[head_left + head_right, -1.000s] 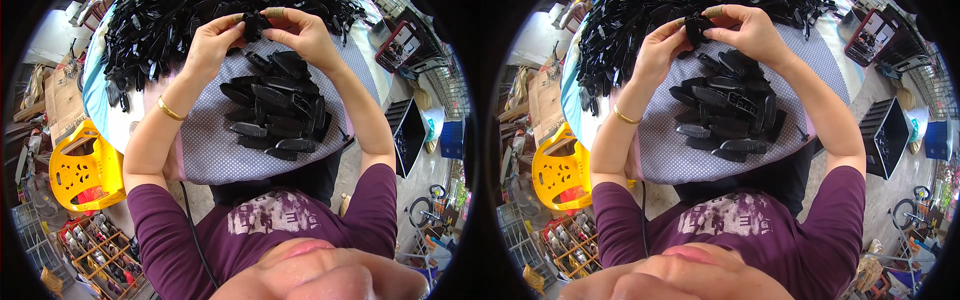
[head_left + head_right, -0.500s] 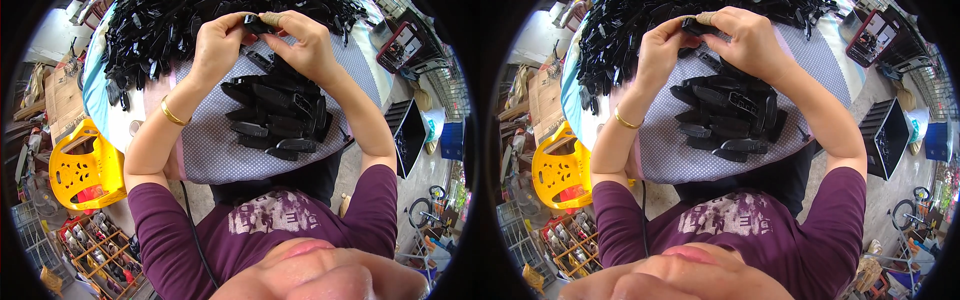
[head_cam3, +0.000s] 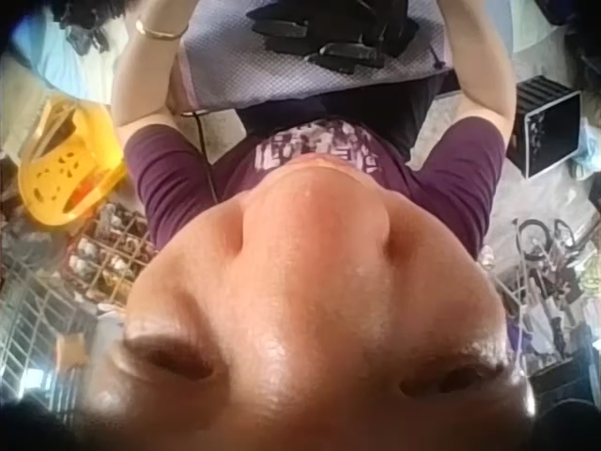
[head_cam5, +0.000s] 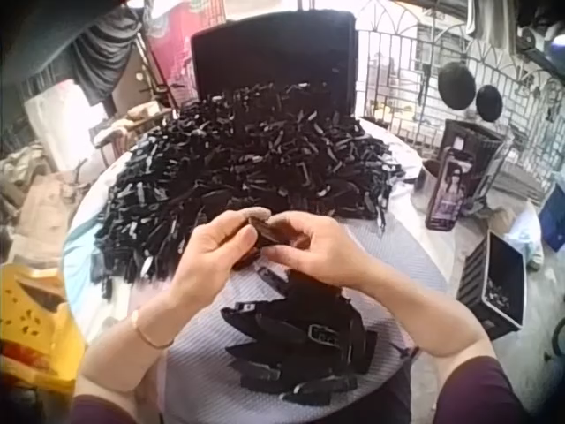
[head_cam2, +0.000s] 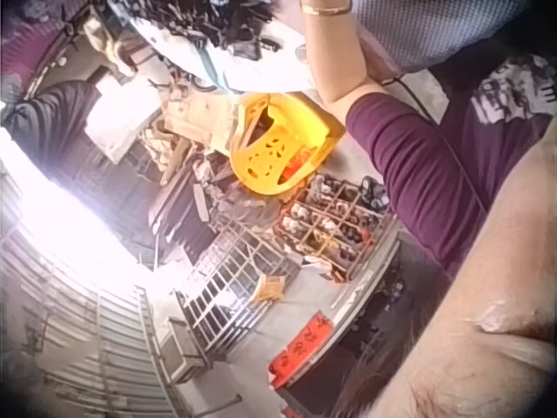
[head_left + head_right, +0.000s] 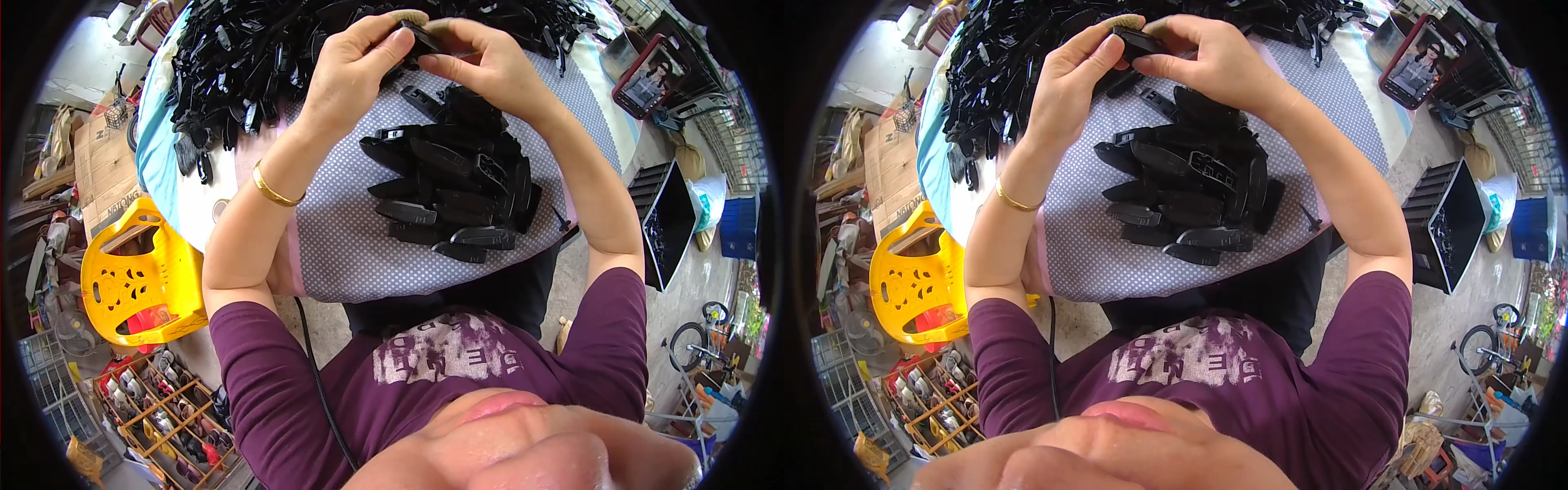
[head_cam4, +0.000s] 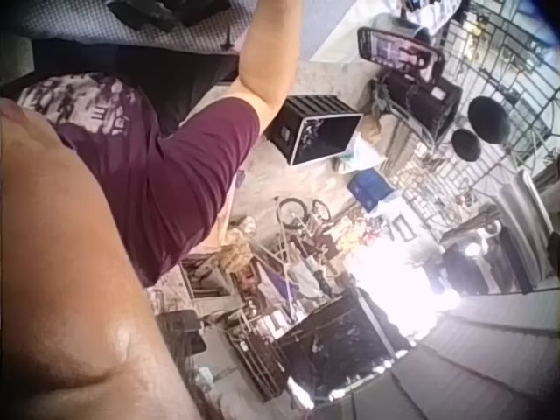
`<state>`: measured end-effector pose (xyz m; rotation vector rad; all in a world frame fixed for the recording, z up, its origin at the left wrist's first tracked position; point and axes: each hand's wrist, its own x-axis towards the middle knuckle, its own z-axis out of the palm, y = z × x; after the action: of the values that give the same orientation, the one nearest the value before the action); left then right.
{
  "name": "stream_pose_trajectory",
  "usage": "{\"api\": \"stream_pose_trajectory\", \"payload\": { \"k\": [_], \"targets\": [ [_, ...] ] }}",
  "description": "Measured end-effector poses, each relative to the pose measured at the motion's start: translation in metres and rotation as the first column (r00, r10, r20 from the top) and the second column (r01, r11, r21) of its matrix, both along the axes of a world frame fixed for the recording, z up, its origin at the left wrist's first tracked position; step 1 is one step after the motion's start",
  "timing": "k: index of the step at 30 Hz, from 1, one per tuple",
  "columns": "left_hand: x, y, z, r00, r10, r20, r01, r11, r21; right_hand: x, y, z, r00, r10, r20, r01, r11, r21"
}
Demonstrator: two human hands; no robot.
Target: Inspecting and sorting small black plastic components at a workshop table.
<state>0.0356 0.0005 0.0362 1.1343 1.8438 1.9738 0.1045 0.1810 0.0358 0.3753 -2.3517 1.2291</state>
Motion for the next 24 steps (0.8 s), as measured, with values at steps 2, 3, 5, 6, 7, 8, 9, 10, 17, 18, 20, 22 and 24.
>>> {"api": "stream_pose_trajectory", "payload": {
  "k": [2, 3, 5, 6, 7, 8, 9, 10, 17, 18, 20, 22, 24],
  "targets": [
    [-0.002, -0.004, 0.003, 0.991, -0.018, -0.13, 0.012, 0.999, -0.046, 0.004, -0.002, 0.001, 0.968, 0.165, 0.188, -0.154, 0.986, -0.071],
    [-0.002, -0.005, 0.004, 0.965, -0.046, -0.256, 0.023, 0.996, -0.091, 0.006, -0.003, 0.002, 0.969, 0.162, 0.188, -0.151, 0.986, -0.072],
    [-0.001, -0.005, 0.01, 0.96, -0.058, -0.274, 0.035, 0.996, -0.088, 0.01, -0.004, 0.004, 0.997, 0.071, 0.044, -0.075, 0.992, 0.103],
    [0.0, -0.005, 0.012, 0.954, -0.065, -0.292, 0.042, 0.996, -0.085, 0.01, -0.004, 0.003, 0.997, 0.069, 0.044, -0.074, 0.992, 0.103],
    [0.0, -0.005, 0.011, 0.954, -0.067, -0.292, 0.044, 0.995, -0.085, 0.01, -0.004, 0.0, 0.996, 0.074, -0.043, -0.068, 0.99, 0.124],
    [-0.001, -0.004, 0.009, 0.965, -0.078, -0.25, 0.062, 0.996, -0.071, 0.01, -0.004, -0.002, 0.988, 0.08, -0.129, -0.061, 0.988, 0.145],
    [-0.002, -0.004, 0.007, 0.974, -0.087, -0.209, 0.077, 0.995, -0.057, 0.009, -0.004, 0.0, 0.988, 0.081, -0.129, -0.062, 0.988, 0.144],
    [-0.003, -0.005, 0.007, 0.974, -0.086, -0.209, 0.075, 0.996, -0.058, 0.009, -0.005, 0.003, 0.995, 0.092, -0.022, -0.088, 0.983, 0.16],
    [0.029, -0.004, 0.029, 0.815, -0.179, -0.551, 0.005, 0.953, -0.303, 0.002, 0.075, 0.027, 0.833, -0.554, 0.008, 0.503, 0.762, 0.409],
    [0.035, -0.004, 0.03, 0.748, -0.222, -0.625, 0.018, 0.949, -0.316, 0.006, 0.086, 0.027, 0.716, -0.696, 0.054, 0.617, 0.667, 0.418],
    [0.041, 0.0, 0.027, 0.616, -0.28, -0.736, 0.064, 0.949, -0.308, 0.0, 0.119, 0.014, 0.659, -0.752, 0.008, 0.553, 0.493, 0.672],
    [0.038, -0.002, 0.028, 0.71, -0.33, -0.622, 0.126, 0.929, -0.348, -0.012, 0.127, 0.005, 0.623, -0.781, 0.035, 0.454, 0.397, 0.798],
    [0.024, -0.005, 0.02, 0.826, -0.259, -0.501, 0.126, 0.95, -0.284, -0.02, 0.127, -0.001, 0.623, -0.769, 0.145, 0.394, 0.468, 0.791]
  ]
}}
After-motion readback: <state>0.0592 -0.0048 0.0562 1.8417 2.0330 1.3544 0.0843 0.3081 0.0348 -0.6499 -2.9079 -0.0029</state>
